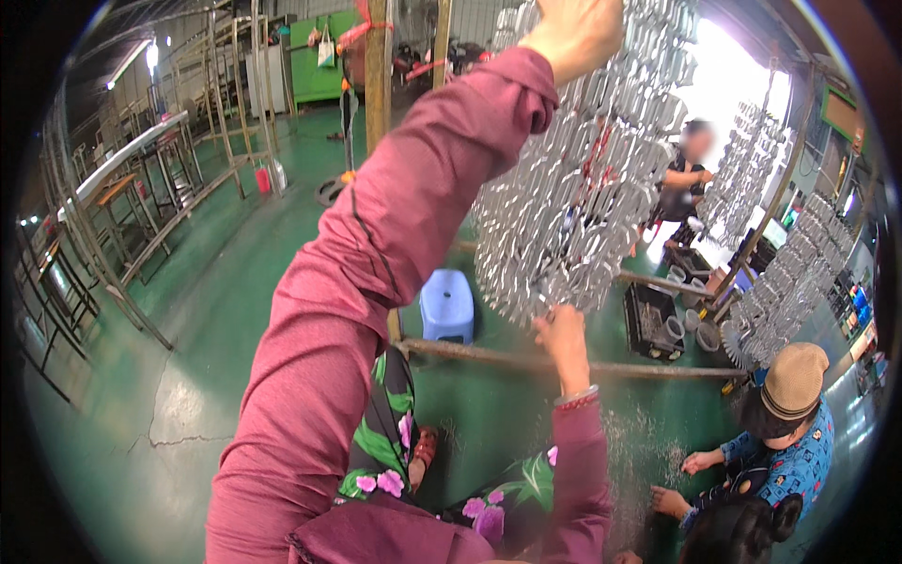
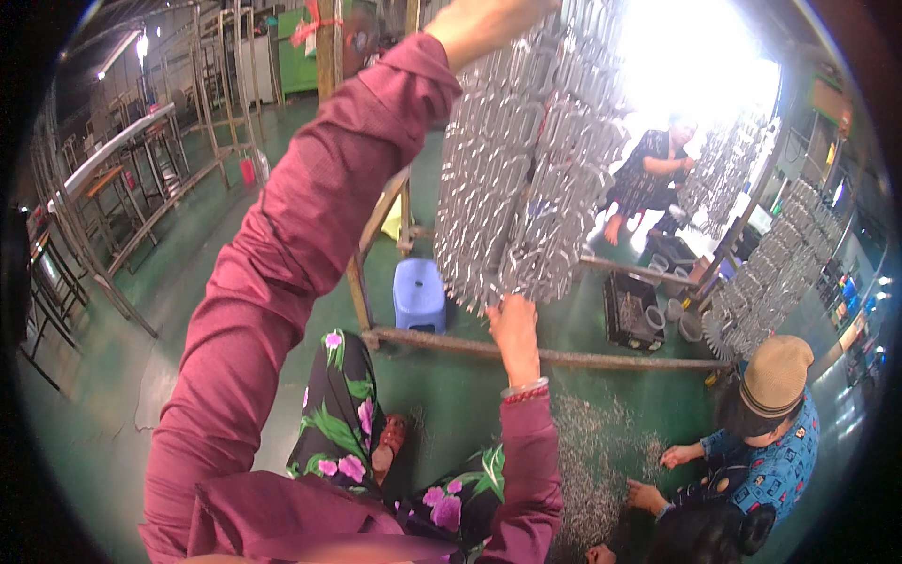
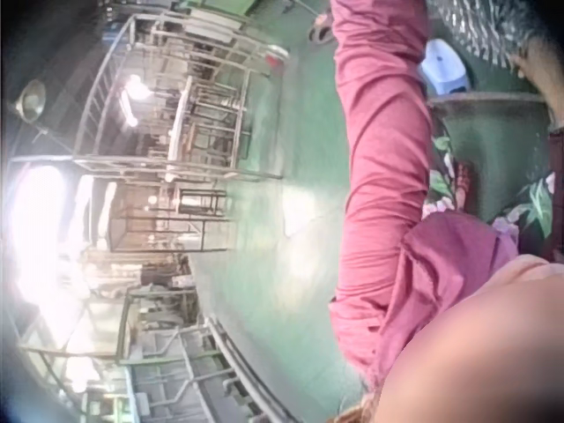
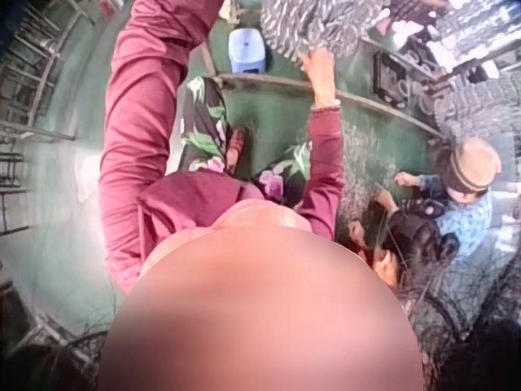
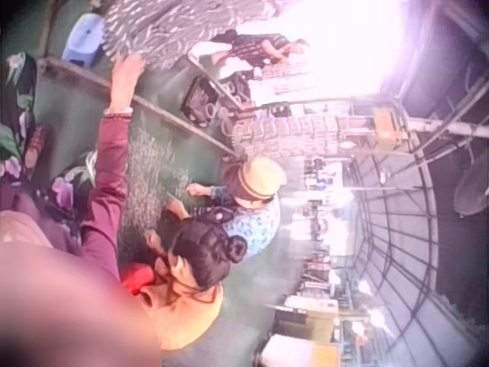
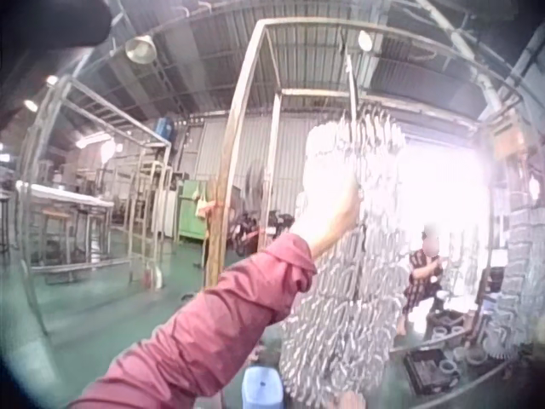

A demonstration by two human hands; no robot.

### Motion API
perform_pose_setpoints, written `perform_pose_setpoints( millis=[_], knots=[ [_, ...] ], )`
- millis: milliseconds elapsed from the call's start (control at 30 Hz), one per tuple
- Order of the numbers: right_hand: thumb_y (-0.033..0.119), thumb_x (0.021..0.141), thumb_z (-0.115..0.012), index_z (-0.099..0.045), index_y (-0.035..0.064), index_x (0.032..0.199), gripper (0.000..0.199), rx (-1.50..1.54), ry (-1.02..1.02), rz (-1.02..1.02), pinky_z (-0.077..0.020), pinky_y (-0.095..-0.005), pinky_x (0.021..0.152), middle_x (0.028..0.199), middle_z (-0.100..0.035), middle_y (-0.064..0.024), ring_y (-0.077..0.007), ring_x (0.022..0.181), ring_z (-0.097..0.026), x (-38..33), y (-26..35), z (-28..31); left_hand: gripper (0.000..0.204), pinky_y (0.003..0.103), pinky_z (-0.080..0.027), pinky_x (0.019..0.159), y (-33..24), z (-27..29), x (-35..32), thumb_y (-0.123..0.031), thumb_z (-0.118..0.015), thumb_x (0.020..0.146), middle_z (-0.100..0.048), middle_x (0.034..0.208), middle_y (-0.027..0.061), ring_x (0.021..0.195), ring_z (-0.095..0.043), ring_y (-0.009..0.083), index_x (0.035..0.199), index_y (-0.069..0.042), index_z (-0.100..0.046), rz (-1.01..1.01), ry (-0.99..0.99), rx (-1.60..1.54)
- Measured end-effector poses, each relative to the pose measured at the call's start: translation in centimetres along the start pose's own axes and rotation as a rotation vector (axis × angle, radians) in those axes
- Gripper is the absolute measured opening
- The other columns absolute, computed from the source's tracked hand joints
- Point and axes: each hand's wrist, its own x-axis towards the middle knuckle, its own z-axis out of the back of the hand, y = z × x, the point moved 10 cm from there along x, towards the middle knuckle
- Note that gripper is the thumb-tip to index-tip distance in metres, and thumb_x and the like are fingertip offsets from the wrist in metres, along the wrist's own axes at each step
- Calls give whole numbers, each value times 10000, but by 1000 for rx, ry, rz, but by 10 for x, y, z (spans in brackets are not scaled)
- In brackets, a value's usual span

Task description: The person sits on the floor and repeatedly picks up small metal hooks from a pile, then attaches them to a hanging rack of silver decorative items. The person works by hand, handling one hook at a time and securing it to the rack.

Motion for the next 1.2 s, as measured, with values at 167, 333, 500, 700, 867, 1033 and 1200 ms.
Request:
perform_pose_setpoints(
  millis=[167,333,500,700,867,1033,1200],
  knots=[
    [95,743,-696,-655,-47,745,148,83,49,-43,-515,-333,570,590,-647,-146,-211,544,-666,14,6,-39,229,383,-516,680,21,104,-28,-219,-680,754,-649,736,182,745,-650,332,868,-21,-675,-88,-119,-84],
    [72,772,-696,-646,-70,801,153,-4,21,-186,-511,-305,530,638,-659,-149,-186,571,-676,11,-21,-2,191,415,-462,697,-7,124,-194,-186,-664,763,-606,845,179,816,-586,335,839,-12,-658,484,479,-754],
    [40,757,-705,-640,-67,785,128,11,110,-150,-505,-276,509,626,-651,-123,-154,561,-667,24,6,-29,233,300,-506,760,-53,100,-477,-195,-647,868,-678,941,76,839,-636,165,1025,-24,-655,1246,1343,-1041],
    [4,743,-710,-635,-85,802,130,53,128,-219,-520,-268,494,647,-658,-125,-151,547,-659,28,-9,-30,338,288,-491,881,-86,25,-572,-73,-641,844,-654,1069,90,944,-624,162,1157,19,-551,2054,902,-1777],
    [-9,742,-709,-633,-98,802,132,55,125,-213,-533,-256,490,665,-660,-125,-152,553,-658,33,-6,-32,242,292,-496,873,-78,3,-565,-100,-659,840,-652,1082,119,932,-628,172,1049,7,-602,2081,963,-1816],
    [-49,727,-703,-611,-131,790,138,171,151,-253,-539,-252,486,679,-654,-134,-160,554,-651,38,-10,-42,210,293,-490,849,-76,2,-570,-159,-660,853,-658,1073,108,915,-620,159,1023,-37,-642,2252,1003,-1761],
    [-88,718,-692,-545,-203,962,307,166,151,-250,-545,-260,474,697,-643,-152,-180,559,-651,49,-30,-46,231,300,-477,854,-75,1,-564,-172,-655,861,-668,1052,80,920,-608,140,1054,-45,-642,2131,1177,-1651]
  ],
)
